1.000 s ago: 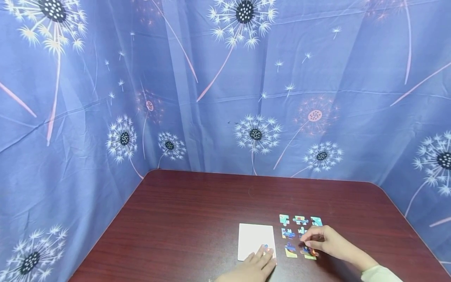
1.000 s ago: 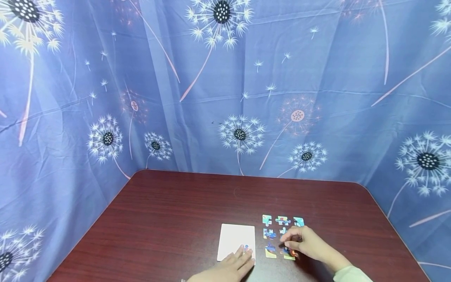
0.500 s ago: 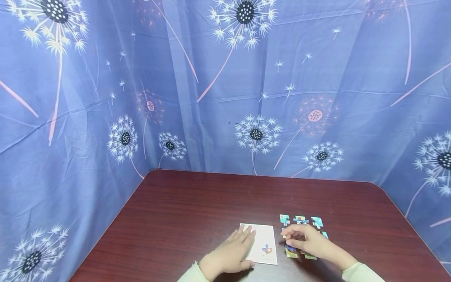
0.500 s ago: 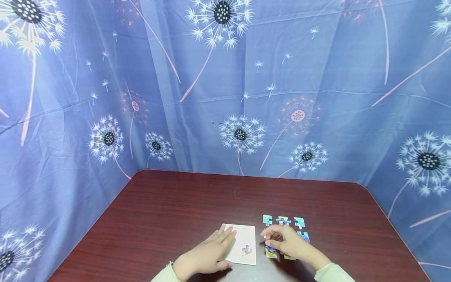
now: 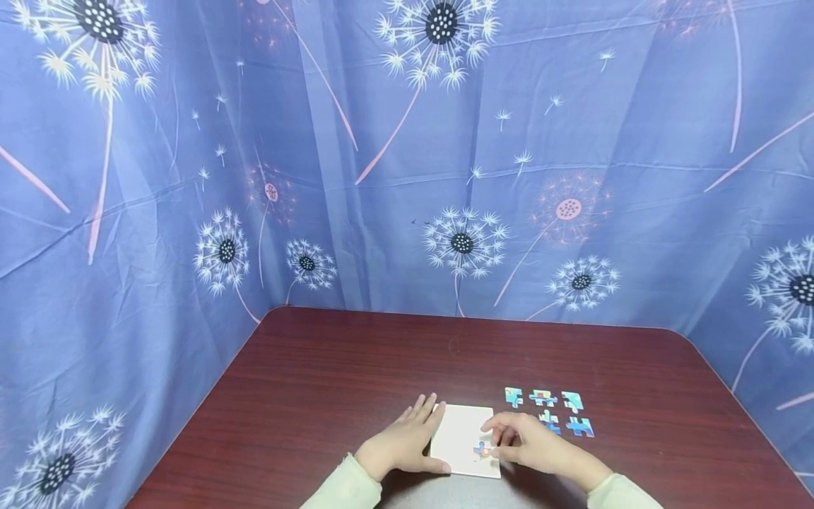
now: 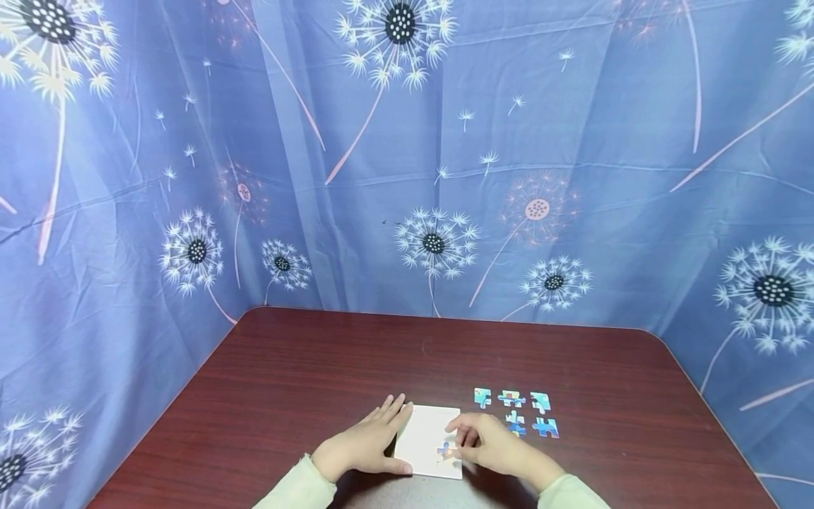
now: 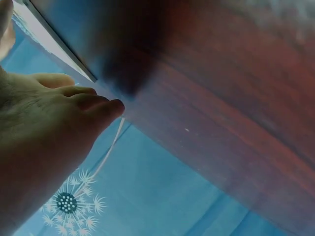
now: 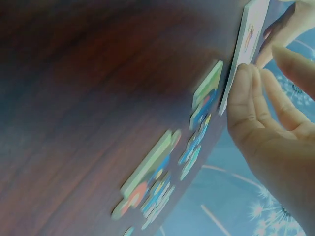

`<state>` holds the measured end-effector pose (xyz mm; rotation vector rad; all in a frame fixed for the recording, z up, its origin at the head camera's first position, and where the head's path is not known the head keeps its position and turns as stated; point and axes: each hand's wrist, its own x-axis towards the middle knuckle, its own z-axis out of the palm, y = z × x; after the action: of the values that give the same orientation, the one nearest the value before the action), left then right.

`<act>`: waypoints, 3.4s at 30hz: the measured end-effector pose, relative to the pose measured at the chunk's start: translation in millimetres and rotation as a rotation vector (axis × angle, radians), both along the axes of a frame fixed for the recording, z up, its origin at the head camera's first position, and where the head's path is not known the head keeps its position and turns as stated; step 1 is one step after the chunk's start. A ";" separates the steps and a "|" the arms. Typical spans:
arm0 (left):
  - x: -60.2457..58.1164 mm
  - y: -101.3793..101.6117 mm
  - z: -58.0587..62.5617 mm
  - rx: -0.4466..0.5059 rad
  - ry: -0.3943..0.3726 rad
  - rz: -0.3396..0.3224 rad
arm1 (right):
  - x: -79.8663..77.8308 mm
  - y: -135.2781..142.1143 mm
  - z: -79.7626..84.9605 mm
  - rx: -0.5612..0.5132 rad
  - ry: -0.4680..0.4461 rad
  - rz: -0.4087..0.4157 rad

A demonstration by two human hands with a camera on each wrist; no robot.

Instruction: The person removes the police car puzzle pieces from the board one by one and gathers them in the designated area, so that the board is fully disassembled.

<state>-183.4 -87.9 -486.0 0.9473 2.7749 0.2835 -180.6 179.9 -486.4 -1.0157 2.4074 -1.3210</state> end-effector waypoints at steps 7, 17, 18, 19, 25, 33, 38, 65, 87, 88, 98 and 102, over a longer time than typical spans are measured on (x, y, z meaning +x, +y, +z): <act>-4.7 2.0 2.5 -0.005 -0.061 0.021 | 1.9 -10.6 -0.3 0.075 -0.008 -0.039; -7.9 3.4 1.7 -0.031 -0.083 0.051 | 4.2 -13.2 0.1 0.144 -0.007 -0.059; -7.7 3.5 1.7 -0.031 -0.082 0.054 | 4.5 -13.2 0.3 0.147 -0.015 -0.060; -7.6 3.7 1.5 -0.032 -0.080 0.056 | 4.5 -13.3 0.2 0.149 -0.015 -0.059; -7.1 4.2 0.0 -0.031 -0.080 0.065 | 4.6 -14.1 0.1 0.151 -0.027 -0.061; -6.5 4.4 1.0 -0.033 -0.073 0.063 | 3.3 -14.6 -1.6 0.152 -0.034 -0.078; -5.8 4.4 2.0 -0.034 -0.071 0.063 | 2.8 -14.5 -2.6 0.142 -0.025 -0.074; -3.9 4.1 1.6 -0.019 -0.056 0.060 | 6.5 -10.5 -4.8 -0.088 -0.052 -0.010; -4.3 2.2 -0.6 0.012 -0.082 0.051 | 3.0 43.0 -6.2 -0.232 -0.082 0.024; -4.6 2.1 -1.2 0.014 -0.084 0.050 | 3.2 46.2 -6.1 -0.233 -0.082 0.015; -5.7 2.0 -3.3 0.002 -0.078 0.057 | 4.8 86.0 -4.3 -0.190 -0.080 -0.109; -6.0 2.7 -1.6 -0.002 -0.076 0.055 | 6.3 103.7 -3.5 -0.167 -0.116 -0.137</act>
<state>-189.4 -85.1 -487.7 0.8428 2.7347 0.3184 -174.4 283.6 -489.9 -0.7999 2.3475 -1.6043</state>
